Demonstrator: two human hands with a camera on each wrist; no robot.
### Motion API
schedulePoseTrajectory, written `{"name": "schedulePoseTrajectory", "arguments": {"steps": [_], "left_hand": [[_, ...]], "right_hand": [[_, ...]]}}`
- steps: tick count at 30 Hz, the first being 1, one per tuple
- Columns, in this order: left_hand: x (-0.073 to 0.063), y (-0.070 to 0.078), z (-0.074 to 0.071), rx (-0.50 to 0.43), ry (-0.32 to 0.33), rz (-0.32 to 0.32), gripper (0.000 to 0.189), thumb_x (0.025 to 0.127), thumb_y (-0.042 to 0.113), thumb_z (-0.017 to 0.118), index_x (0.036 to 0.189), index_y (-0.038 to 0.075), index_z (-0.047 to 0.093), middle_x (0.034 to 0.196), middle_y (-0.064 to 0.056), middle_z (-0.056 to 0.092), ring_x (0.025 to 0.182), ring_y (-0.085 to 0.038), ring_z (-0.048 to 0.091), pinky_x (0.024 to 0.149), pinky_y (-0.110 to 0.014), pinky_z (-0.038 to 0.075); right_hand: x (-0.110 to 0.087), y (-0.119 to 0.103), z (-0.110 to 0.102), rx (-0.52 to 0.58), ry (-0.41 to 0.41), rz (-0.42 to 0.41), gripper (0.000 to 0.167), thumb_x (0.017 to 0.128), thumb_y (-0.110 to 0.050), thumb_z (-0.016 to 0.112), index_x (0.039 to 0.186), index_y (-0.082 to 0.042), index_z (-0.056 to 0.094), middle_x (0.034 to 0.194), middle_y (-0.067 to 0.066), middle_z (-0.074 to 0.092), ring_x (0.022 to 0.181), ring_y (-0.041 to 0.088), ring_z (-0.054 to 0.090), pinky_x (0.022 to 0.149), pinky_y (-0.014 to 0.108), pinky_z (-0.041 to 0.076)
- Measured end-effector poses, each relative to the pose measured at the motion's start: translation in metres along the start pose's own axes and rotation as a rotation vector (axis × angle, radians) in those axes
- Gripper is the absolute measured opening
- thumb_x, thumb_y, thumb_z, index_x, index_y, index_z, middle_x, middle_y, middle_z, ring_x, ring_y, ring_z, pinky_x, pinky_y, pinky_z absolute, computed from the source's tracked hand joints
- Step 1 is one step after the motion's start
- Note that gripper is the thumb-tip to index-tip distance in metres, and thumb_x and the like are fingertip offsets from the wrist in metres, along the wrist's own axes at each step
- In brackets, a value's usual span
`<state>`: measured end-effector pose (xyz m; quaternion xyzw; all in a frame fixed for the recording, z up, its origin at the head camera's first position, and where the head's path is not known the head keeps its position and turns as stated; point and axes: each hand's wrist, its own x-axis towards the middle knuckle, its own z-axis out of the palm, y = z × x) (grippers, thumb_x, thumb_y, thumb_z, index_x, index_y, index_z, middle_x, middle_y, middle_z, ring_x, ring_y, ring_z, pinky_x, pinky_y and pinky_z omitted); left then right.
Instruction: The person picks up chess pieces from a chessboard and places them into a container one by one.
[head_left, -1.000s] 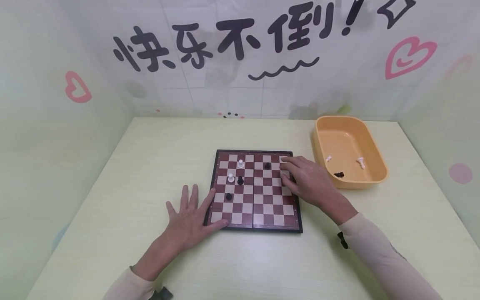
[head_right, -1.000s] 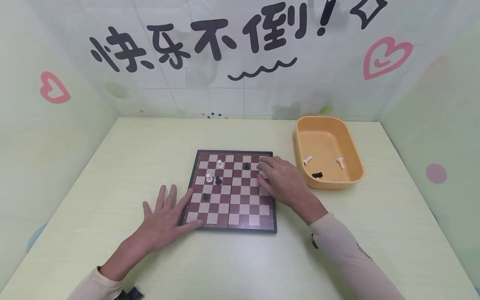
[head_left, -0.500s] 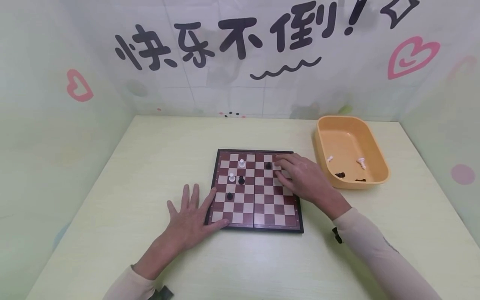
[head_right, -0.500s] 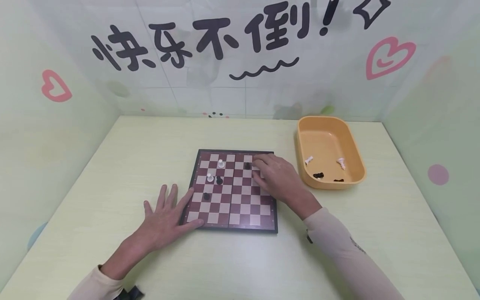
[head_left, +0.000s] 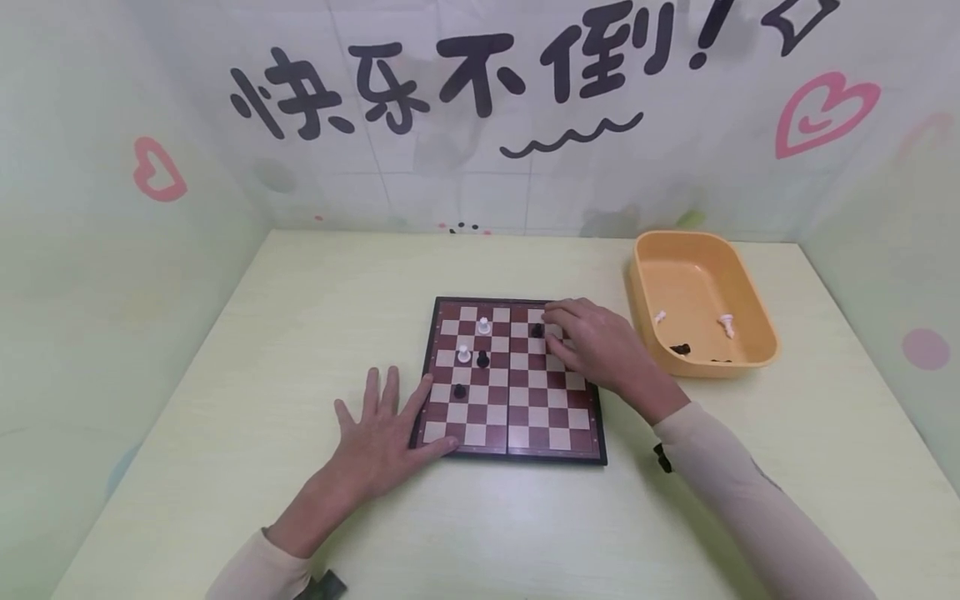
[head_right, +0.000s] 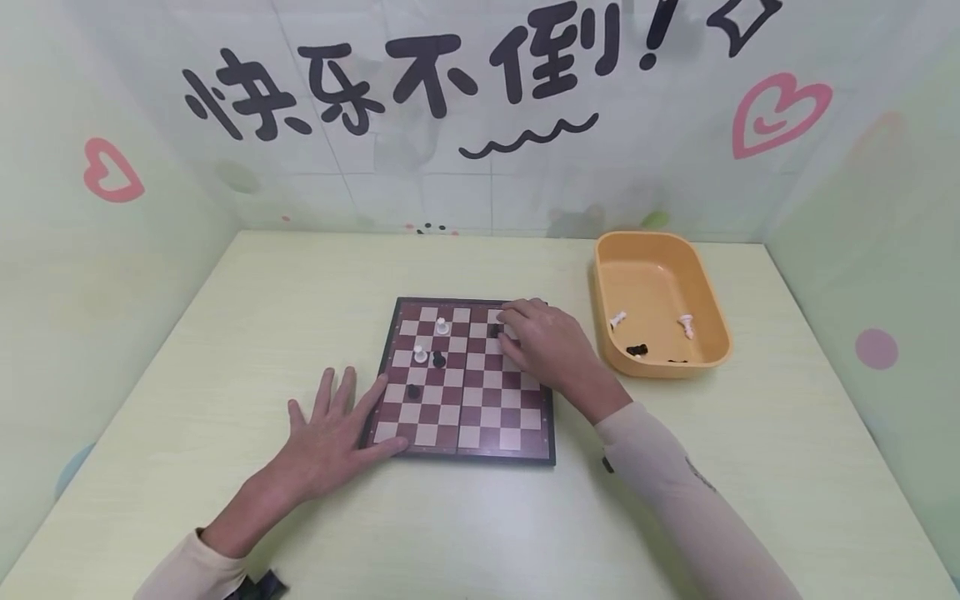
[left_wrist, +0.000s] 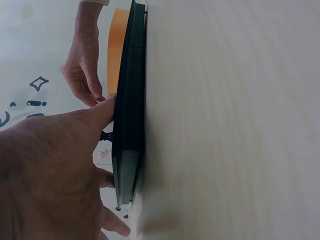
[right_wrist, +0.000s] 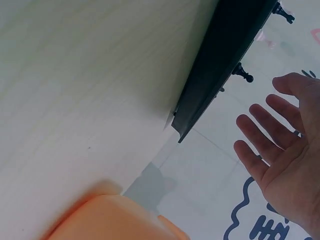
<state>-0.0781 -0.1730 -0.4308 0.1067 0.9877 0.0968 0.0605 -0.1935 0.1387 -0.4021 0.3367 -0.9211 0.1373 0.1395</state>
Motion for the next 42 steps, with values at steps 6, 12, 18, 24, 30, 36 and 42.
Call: {"name": "schedulePoseTrajectory", "arguments": {"steps": [6, 12, 18, 24, 30, 36, 42], "left_hand": [[-0.001, 0.0, 0.001, -0.019, 0.0, -0.001, 0.097, 0.089, 0.08, 0.048, 0.163, 0.02, 0.026, 0.163, -0.031, 0.014, 0.15, -0.05, 0.001, 0.099, -0.086, 0.008], [-0.001, -0.001, 0.001, -0.025, 0.004, -0.002, 0.097, 0.089, 0.079, 0.049, 0.163, 0.021, 0.026, 0.163, -0.031, 0.014, 0.15, -0.051, 0.001, 0.099, -0.086, 0.008], [-0.002, -0.001, 0.0, -0.016, 0.003, 0.0, 0.097, 0.089, 0.08, 0.048, 0.163, 0.02, 0.027, 0.163, -0.032, 0.015, 0.15, -0.051, 0.002, 0.099, -0.086, 0.009], [-0.002, -0.001, -0.001, -0.014, 0.004, 0.001, 0.097, 0.089, 0.079, 0.049, 0.163, 0.02, 0.028, 0.163, -0.032, 0.014, 0.15, -0.051, 0.002, 0.099, -0.086, 0.009], [-0.002, -0.001, 0.001, -0.011, -0.002, 0.001, 0.098, 0.089, 0.08, 0.048, 0.163, 0.02, 0.027, 0.163, -0.031, 0.014, 0.15, -0.051, 0.002, 0.099, -0.086, 0.009], [-0.001, -0.001, 0.001, -0.007, -0.001, 0.002, 0.098, 0.089, 0.081, 0.048, 0.163, 0.02, 0.027, 0.163, -0.031, 0.014, 0.15, -0.051, 0.002, 0.098, -0.086, 0.009], [-0.001, -0.001, 0.0, -0.008, -0.006, -0.002, 0.097, 0.089, 0.081, 0.046, 0.163, 0.021, 0.026, 0.163, -0.031, 0.013, 0.15, -0.05, 0.001, 0.099, -0.086, 0.008]], "right_hand": [[0.007, 0.0, 0.004, -0.002, -0.043, 0.017, 0.032, 0.098, -0.021, 0.068, 0.124, -0.003, 0.07, 0.129, 0.013, 0.066, 0.12, 0.031, 0.061, 0.093, 0.045, 0.054], [0.011, -0.002, 0.007, -0.008, -0.057, 0.003, 0.033, 0.097, -0.021, 0.069, 0.124, -0.003, 0.071, 0.128, 0.013, 0.067, 0.12, 0.031, 0.061, 0.096, 0.046, 0.052], [0.012, -0.002, 0.009, -0.006, -0.053, -0.009, 0.03, 0.097, -0.017, 0.07, 0.122, -0.002, 0.072, 0.127, 0.014, 0.067, 0.119, 0.03, 0.062, 0.095, 0.045, 0.053], [0.014, -0.002, 0.01, -0.018, -0.065, 0.002, 0.026, 0.096, -0.016, 0.071, 0.117, -0.001, 0.073, 0.127, 0.014, 0.067, 0.119, 0.03, 0.062, 0.095, 0.044, 0.053], [0.016, -0.004, 0.011, -0.026, -0.103, 0.021, 0.025, 0.097, -0.017, 0.071, 0.117, -0.002, 0.074, 0.129, 0.014, 0.067, 0.12, 0.03, 0.061, 0.096, 0.044, 0.052], [0.017, -0.005, 0.012, -0.041, -0.103, 0.023, 0.027, 0.096, -0.016, 0.072, 0.119, -0.001, 0.073, 0.129, 0.014, 0.067, 0.12, 0.03, 0.061, 0.095, 0.043, 0.053], [0.02, -0.003, 0.013, -0.048, -0.108, 0.02, 0.024, 0.096, -0.013, 0.071, 0.117, -0.001, 0.074, 0.128, 0.013, 0.067, 0.119, 0.03, 0.062, 0.095, 0.044, 0.053]]}}
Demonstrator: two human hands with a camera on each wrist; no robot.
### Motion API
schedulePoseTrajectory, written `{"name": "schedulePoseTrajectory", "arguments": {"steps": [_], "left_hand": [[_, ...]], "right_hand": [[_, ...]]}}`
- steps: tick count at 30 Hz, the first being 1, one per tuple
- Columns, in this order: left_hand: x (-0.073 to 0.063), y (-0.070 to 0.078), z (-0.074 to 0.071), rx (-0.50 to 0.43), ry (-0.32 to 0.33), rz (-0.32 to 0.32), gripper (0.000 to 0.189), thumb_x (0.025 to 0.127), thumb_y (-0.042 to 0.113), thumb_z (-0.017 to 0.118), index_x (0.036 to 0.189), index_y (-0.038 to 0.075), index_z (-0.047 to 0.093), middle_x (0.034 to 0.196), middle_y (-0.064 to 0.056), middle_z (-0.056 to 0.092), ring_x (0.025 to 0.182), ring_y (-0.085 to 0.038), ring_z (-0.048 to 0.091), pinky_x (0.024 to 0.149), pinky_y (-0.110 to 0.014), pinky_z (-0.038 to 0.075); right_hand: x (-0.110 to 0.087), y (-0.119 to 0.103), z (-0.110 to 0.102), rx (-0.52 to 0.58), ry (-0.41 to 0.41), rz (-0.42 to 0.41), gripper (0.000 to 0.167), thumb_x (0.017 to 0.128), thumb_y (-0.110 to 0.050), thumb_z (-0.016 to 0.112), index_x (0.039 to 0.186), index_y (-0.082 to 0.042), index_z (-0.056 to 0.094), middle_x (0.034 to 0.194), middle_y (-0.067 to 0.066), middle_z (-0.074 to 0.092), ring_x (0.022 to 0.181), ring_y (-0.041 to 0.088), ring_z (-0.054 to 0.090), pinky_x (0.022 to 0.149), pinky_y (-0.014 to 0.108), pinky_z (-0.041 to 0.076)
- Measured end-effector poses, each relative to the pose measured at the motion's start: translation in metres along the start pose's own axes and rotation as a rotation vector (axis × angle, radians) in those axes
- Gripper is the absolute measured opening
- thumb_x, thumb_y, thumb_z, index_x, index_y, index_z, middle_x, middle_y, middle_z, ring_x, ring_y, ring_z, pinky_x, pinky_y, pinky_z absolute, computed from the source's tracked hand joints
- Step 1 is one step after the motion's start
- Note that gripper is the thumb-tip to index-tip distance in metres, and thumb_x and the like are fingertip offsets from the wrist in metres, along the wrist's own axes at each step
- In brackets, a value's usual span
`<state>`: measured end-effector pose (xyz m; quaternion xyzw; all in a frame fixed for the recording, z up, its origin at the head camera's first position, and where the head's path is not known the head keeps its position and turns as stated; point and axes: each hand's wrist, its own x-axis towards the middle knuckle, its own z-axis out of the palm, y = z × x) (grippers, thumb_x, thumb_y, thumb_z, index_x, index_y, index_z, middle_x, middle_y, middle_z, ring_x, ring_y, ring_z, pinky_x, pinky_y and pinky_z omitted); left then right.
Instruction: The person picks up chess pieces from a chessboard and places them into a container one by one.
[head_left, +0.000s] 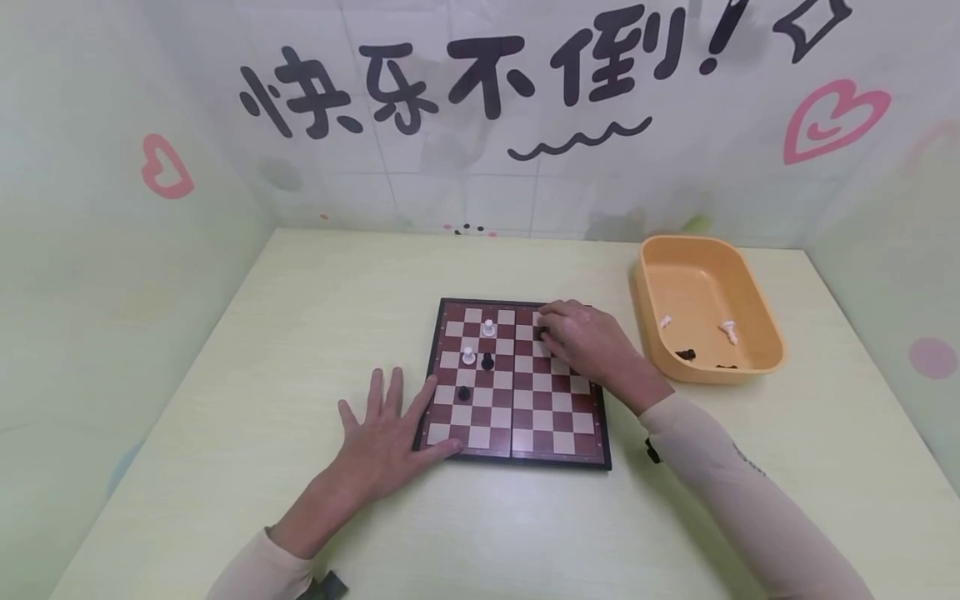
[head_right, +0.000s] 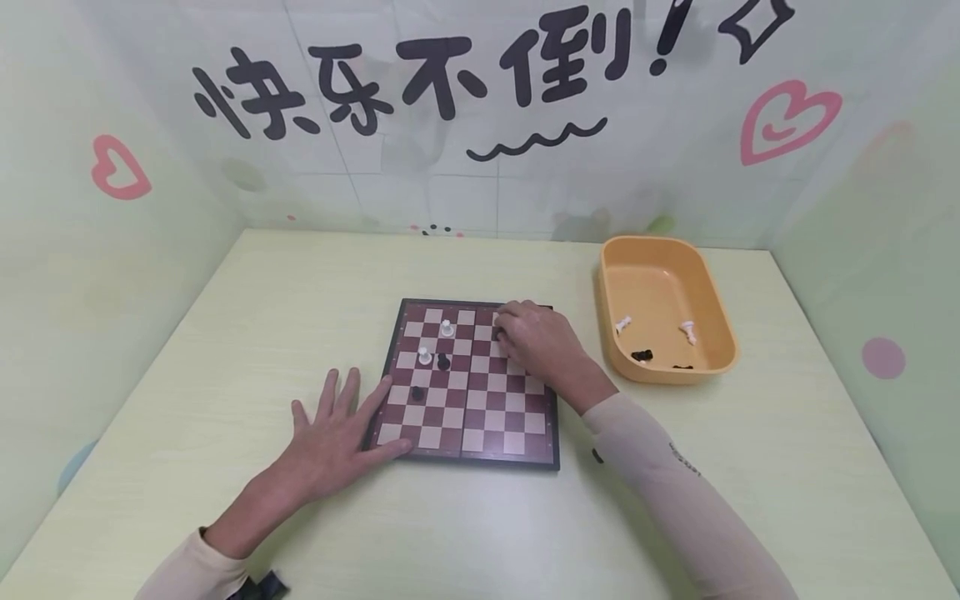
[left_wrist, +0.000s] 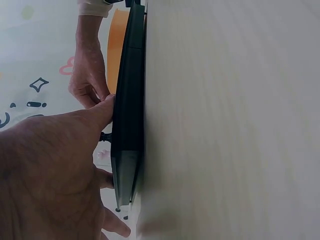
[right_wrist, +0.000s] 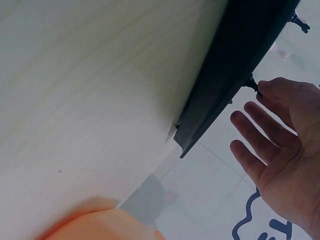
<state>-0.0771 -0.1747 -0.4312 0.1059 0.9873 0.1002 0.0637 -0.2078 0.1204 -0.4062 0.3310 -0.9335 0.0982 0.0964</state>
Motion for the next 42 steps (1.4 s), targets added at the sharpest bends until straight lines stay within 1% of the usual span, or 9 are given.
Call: {"name": "schedulePoseTrajectory", "arguments": {"steps": [11, 24, 31, 37, 42], "left_hand": [[0.001, 0.001, 0.0, -0.003, -0.004, 0.002, 0.098, 0.089, 0.08, 0.047, 0.164, 0.02, 0.026, 0.163, -0.032, 0.014, 0.149, -0.051, 0.002, 0.099, -0.086, 0.008], [0.002, 0.003, -0.003, -0.006, -0.01, 0.002, 0.097, 0.09, 0.08, 0.046, 0.164, 0.021, 0.024, 0.162, -0.032, 0.014, 0.149, -0.051, 0.002, 0.098, -0.087, 0.009], [0.001, 0.002, -0.001, -0.012, 0.009, 0.006, 0.098, 0.089, 0.08, 0.048, 0.164, 0.021, 0.025, 0.162, -0.032, 0.015, 0.149, -0.051, 0.002, 0.098, -0.087, 0.009], [0.001, 0.003, -0.002, -0.019, 0.002, 0.0, 0.098, 0.089, 0.08, 0.048, 0.164, 0.021, 0.025, 0.162, -0.032, 0.014, 0.149, -0.051, 0.002, 0.098, -0.087, 0.009], [0.0, 0.003, -0.003, -0.022, -0.015, -0.009, 0.098, 0.09, 0.081, 0.046, 0.164, 0.021, 0.024, 0.163, -0.032, 0.014, 0.149, -0.051, 0.002, 0.098, -0.087, 0.008]], "right_hand": [[0.0, 0.003, 0.001, 0.005, 0.021, -0.017, 0.017, 0.096, -0.01, 0.07, 0.11, -0.003, 0.076, 0.124, 0.011, 0.07, 0.114, 0.028, 0.065, 0.092, 0.042, 0.054], [-0.005, 0.006, -0.002, -0.003, 0.055, -0.025, 0.014, 0.096, -0.009, 0.07, 0.107, -0.003, 0.076, 0.119, 0.011, 0.071, 0.111, 0.027, 0.066, 0.09, 0.042, 0.055], [-0.007, 0.007, -0.006, 0.001, 0.076, -0.046, 0.012, 0.095, -0.008, 0.071, 0.104, -0.002, 0.076, 0.117, 0.012, 0.071, 0.109, 0.028, 0.066, 0.09, 0.042, 0.055], [-0.007, 0.007, -0.009, -0.003, 0.086, -0.053, 0.012, 0.093, -0.007, 0.073, 0.103, -0.002, 0.076, 0.116, 0.011, 0.072, 0.106, 0.028, 0.067, 0.089, 0.041, 0.056], [-0.009, 0.007, -0.01, 0.001, 0.086, -0.052, 0.011, 0.094, -0.007, 0.071, 0.103, -0.002, 0.076, 0.115, 0.011, 0.072, 0.105, 0.027, 0.067, 0.088, 0.04, 0.056]]}}
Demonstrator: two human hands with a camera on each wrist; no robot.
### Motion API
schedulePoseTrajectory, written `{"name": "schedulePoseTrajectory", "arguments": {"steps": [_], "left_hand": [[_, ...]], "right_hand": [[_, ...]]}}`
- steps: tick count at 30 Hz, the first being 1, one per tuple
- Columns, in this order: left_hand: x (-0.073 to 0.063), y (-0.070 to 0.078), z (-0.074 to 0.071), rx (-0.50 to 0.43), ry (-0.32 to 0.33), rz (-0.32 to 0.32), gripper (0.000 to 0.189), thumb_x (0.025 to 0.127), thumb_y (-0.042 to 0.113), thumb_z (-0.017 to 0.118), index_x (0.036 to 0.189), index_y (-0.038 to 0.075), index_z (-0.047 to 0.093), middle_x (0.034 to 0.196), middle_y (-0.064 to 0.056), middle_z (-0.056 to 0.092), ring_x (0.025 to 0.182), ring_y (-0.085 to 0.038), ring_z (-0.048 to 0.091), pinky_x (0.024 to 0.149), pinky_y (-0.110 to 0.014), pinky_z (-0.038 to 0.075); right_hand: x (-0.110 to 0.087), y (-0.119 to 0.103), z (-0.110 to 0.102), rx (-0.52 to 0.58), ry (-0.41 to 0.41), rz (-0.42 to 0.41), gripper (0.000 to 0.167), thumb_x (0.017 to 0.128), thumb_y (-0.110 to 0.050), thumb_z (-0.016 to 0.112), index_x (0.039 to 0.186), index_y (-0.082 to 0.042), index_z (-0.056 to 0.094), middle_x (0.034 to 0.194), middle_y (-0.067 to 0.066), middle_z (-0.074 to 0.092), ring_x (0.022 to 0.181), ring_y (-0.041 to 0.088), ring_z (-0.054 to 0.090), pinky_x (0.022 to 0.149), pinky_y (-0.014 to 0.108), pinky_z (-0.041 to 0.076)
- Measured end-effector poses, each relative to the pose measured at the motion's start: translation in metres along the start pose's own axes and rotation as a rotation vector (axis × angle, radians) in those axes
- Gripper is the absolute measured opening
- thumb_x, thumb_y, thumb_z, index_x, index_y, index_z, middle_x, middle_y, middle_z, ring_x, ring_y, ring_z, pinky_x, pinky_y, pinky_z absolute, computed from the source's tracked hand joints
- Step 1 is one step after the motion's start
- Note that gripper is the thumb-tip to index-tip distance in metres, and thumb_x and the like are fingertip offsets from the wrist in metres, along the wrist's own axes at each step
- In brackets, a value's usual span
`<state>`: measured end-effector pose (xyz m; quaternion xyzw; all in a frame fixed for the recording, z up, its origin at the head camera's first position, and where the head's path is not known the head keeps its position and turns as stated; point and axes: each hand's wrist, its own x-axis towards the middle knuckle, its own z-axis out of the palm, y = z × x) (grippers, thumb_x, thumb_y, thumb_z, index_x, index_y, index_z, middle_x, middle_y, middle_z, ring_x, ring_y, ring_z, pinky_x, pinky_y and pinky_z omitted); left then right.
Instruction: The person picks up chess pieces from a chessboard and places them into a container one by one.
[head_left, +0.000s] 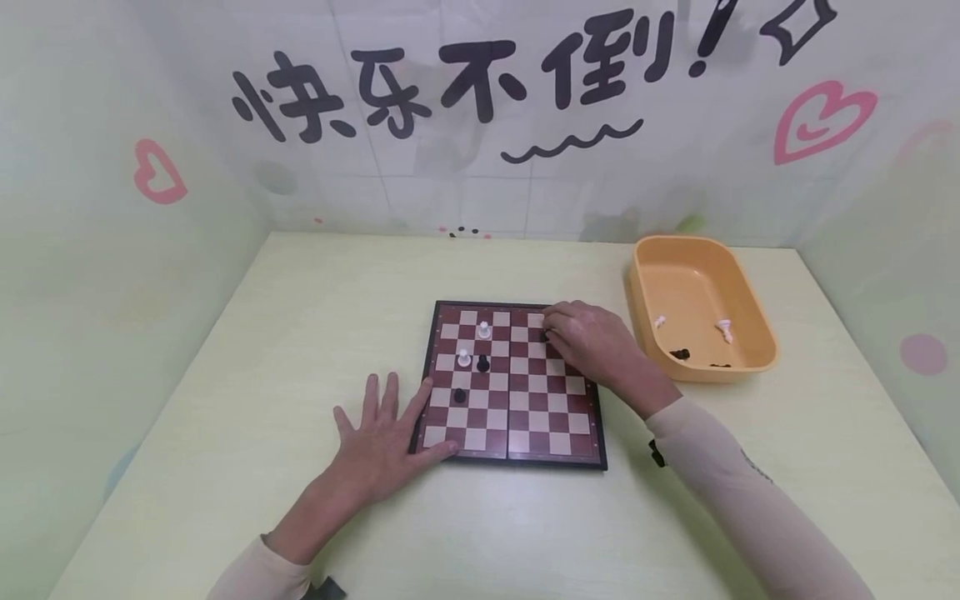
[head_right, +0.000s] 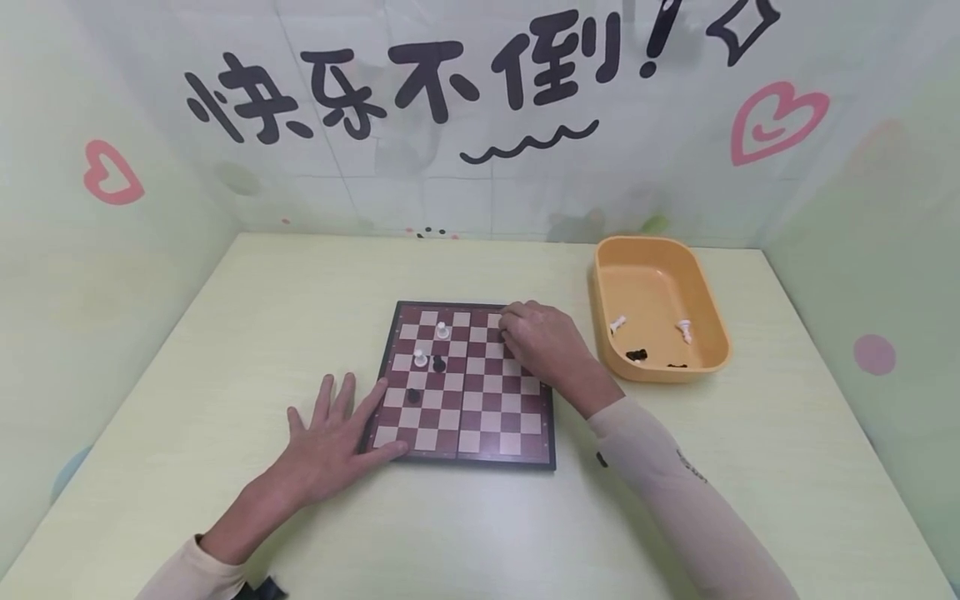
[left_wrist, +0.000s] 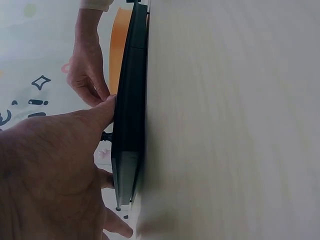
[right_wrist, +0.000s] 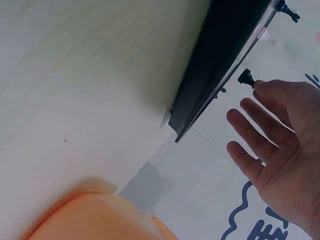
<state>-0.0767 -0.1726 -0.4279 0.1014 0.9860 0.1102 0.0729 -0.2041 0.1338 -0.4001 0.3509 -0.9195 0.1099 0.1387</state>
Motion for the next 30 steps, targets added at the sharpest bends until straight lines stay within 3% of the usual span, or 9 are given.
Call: {"name": "schedulePoseTrajectory", "arguments": {"steps": [16, 30], "left_hand": [[0.0, -0.002, 0.003, 0.034, 0.034, 0.01, 0.098, 0.089, 0.082, 0.045, 0.163, 0.021, 0.027, 0.162, -0.032, 0.016, 0.149, -0.052, 0.003, 0.097, -0.087, 0.009], [0.0, -0.001, 0.001, 0.03, 0.032, 0.013, 0.097, 0.089, 0.081, 0.045, 0.163, 0.021, 0.026, 0.162, -0.032, 0.015, 0.149, -0.052, 0.003, 0.097, -0.087, 0.008]], "right_hand": [[-0.015, 0.006, -0.007, -0.031, -0.021, 0.015, 0.017, 0.091, -0.006, 0.075, 0.106, 0.002, 0.076, 0.117, 0.014, 0.072, 0.108, 0.031, 0.067, 0.093, 0.044, 0.054], [-0.025, 0.014, -0.012, -0.06, -0.024, 0.024, 0.012, 0.09, -0.005, 0.076, 0.101, -0.001, 0.077, 0.108, 0.012, 0.073, 0.098, 0.029, 0.069, 0.084, 0.042, 0.056]]}}
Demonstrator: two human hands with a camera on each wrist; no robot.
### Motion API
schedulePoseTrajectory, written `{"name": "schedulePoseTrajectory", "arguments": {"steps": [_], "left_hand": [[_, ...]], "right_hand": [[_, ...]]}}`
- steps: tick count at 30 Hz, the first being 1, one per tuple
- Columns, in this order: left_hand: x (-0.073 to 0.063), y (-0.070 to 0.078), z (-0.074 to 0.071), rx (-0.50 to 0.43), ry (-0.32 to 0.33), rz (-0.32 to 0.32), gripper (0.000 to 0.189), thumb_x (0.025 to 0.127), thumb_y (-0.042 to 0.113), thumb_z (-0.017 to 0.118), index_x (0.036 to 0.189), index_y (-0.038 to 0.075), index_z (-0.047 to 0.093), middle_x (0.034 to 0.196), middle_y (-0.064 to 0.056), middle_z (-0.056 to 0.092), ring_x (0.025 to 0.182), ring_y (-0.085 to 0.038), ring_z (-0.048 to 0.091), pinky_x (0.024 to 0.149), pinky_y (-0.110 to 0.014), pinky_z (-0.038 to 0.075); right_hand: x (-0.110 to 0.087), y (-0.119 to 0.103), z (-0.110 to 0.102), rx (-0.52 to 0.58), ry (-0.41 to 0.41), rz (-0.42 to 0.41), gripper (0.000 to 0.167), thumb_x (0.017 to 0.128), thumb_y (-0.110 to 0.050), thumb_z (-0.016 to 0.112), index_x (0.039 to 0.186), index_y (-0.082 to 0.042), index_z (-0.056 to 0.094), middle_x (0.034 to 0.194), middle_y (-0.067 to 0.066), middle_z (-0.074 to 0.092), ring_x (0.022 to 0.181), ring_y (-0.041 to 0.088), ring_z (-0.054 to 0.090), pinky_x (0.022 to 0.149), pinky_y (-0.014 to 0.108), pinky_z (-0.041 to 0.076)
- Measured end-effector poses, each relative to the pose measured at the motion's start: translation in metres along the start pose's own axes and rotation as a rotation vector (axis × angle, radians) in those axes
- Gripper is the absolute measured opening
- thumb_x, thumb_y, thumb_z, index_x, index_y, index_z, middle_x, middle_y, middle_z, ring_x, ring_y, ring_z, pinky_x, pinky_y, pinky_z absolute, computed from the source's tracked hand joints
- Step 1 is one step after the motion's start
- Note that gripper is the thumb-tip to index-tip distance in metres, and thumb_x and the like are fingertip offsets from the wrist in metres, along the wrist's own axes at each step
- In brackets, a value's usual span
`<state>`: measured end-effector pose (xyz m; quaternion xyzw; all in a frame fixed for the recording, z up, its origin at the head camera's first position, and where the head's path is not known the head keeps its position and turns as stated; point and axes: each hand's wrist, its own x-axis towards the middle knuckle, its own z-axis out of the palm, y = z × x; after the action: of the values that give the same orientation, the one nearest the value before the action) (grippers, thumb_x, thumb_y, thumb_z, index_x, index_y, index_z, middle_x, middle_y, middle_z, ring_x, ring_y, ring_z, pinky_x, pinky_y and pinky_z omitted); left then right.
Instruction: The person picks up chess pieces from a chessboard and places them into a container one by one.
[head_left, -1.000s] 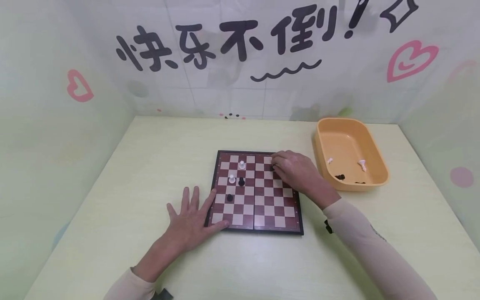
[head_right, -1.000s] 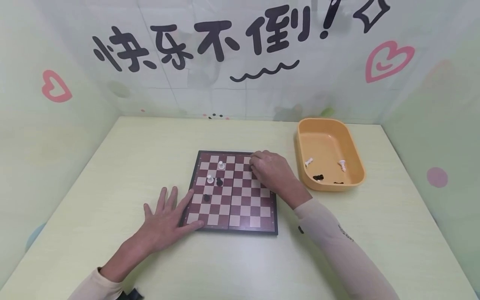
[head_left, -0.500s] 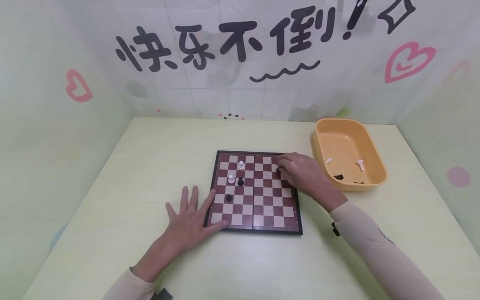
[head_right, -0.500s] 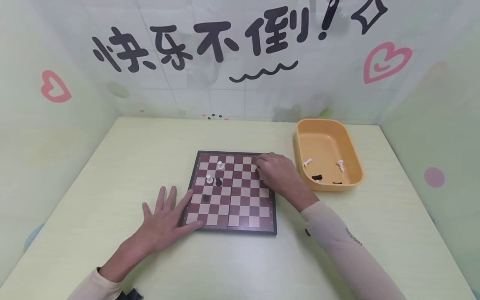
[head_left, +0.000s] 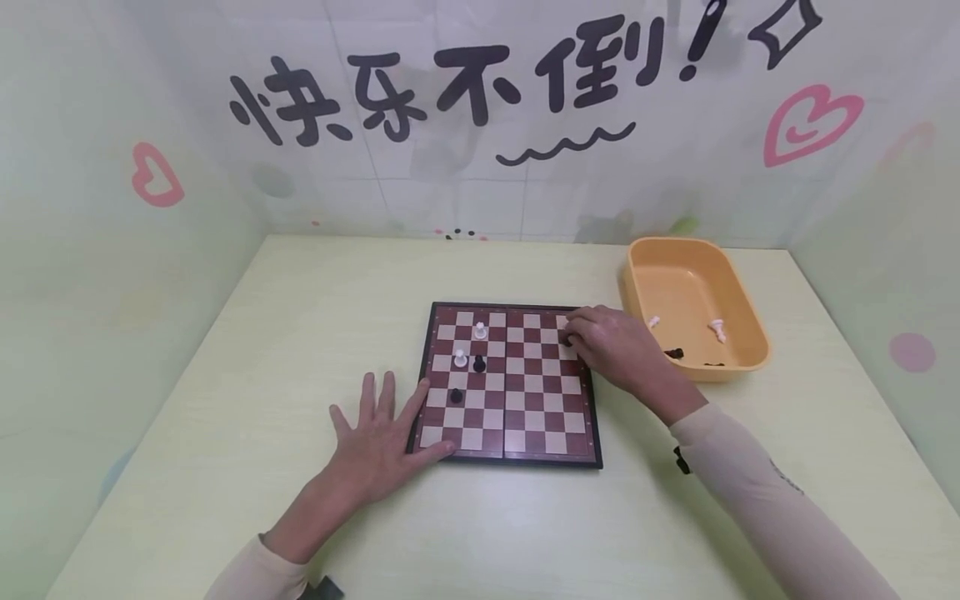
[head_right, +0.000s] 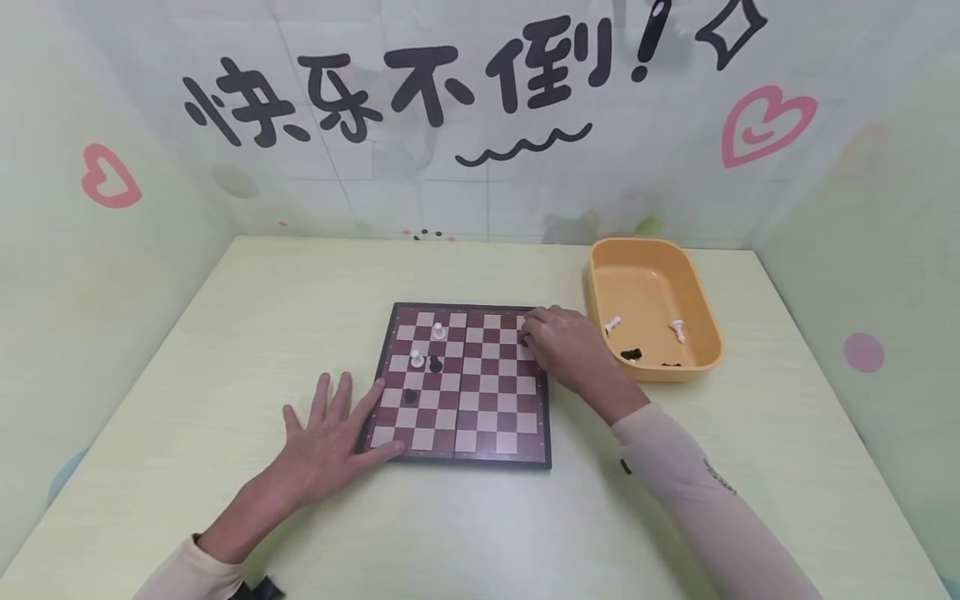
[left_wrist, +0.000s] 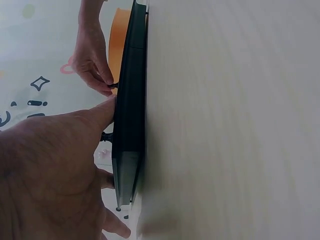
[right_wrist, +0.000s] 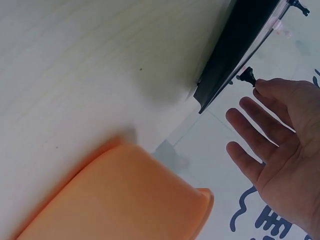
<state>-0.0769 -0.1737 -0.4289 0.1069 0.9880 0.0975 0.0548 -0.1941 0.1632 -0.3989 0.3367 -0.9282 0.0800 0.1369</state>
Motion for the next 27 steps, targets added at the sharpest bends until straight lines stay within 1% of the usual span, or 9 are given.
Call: {"name": "schedulePoseTrajectory", "arguments": {"steps": [7, 12, 15, 18, 23, 25, 27], "left_hand": [[0.0, 0.0, 0.0, -0.006, -0.004, -0.004, 0.098, 0.089, 0.082, 0.044, 0.164, 0.021, 0.026, 0.162, -0.032, 0.015, 0.149, -0.052, 0.002, 0.097, -0.087, 0.006], [0.0, 0.0, 0.0, -0.012, -0.016, -0.005, 0.098, 0.089, 0.082, 0.043, 0.164, 0.021, 0.025, 0.162, -0.032, 0.014, 0.149, -0.051, 0.001, 0.098, -0.087, 0.005], [0.0, -0.001, 0.0, -0.014, -0.02, -0.008, 0.099, 0.089, 0.083, 0.042, 0.164, 0.021, 0.025, 0.162, -0.032, 0.014, 0.149, -0.051, 0.001, 0.098, -0.087, 0.005], [0.0, -0.001, 0.0, -0.018, -0.022, -0.009, 0.099, 0.089, 0.083, 0.042, 0.164, 0.021, 0.025, 0.162, -0.032, 0.014, 0.15, -0.051, 0.001, 0.098, -0.087, 0.005], [0.0, -0.001, 0.0, -0.017, -0.024, -0.009, 0.099, 0.089, 0.084, 0.041, 0.164, 0.02, 0.024, 0.162, -0.032, 0.014, 0.149, -0.051, 0.001, 0.098, -0.087, 0.005], [0.0, -0.001, 0.0, -0.016, -0.022, -0.008, 0.099, 0.089, 0.084, 0.041, 0.164, 0.02, 0.024, 0.162, -0.032, 0.014, 0.149, -0.051, 0.001, 0.098, -0.087, 0.005], [0.0, -0.001, 0.0, -0.014, -0.019, -0.007, 0.099, 0.089, 0.084, 0.041, 0.164, 0.02, 0.024, 0.162, -0.032, 0.015, 0.149, -0.051, 0.002, 0.098, -0.087, 0.005]], "right_hand": [[-0.003, 0.001, 0.0, -0.005, -0.012, 0.023, 0.013, 0.09, -0.006, 0.077, 0.103, -0.003, 0.078, 0.11, 0.012, 0.073, 0.101, 0.029, 0.069, 0.087, 0.043, 0.056], [-0.006, 0.004, 0.0, -0.011, 0.002, 0.024, 0.013, 0.091, -0.006, 0.076, 0.103, -0.002, 0.078, 0.109, 0.012, 0.073, 0.101, 0.029, 0.069, 0.088, 0.043, 0.055], [-0.008, 0.006, 0.001, -0.012, 0.021, 0.012, 0.011, 0.092, -0.005, 0.075, 0.102, -0.001, 0.077, 0.11, 0.013, 0.073, 0.104, 0.03, 0.068, 0.092, 0.044, 0.054], [-0.012, 0.009, 0.001, -0.016, 0.049, -0.004, 0.01, 0.092, -0.004, 0.073, 0.101, 0.0, 0.077, 0.117, 0.015, 0.072, 0.11, 0.033, 0.066, 0.098, 0.046, 0.05], [-0.018, 0.014, 0.001, -0.053, 0.085, -0.028, 0.011, 0.092, -0.006, 0.073, 0.102, -0.001, 0.076, 0.136, 0.019, 0.062, 0.127, 0.04, 0.056, 0.109, 0.055, 0.038], [-0.02, 0.016, 0.0, -0.067, 0.092, -0.032, 0.011, 0.092, -0.006, 0.074, 0.101, -0.001, 0.076, 0.141, 0.02, 0.058, 0.132, 0.042, 0.051, 0.112, 0.059, 0.033], [-0.022, 0.017, -0.001, -0.074, 0.096, -0.034, 0.011, 0.092, -0.006, 0.073, 0.101, 0.0, 0.075, 0.144, 0.02, 0.056, 0.134, 0.042, 0.048, 0.112, 0.061, 0.031]]}}
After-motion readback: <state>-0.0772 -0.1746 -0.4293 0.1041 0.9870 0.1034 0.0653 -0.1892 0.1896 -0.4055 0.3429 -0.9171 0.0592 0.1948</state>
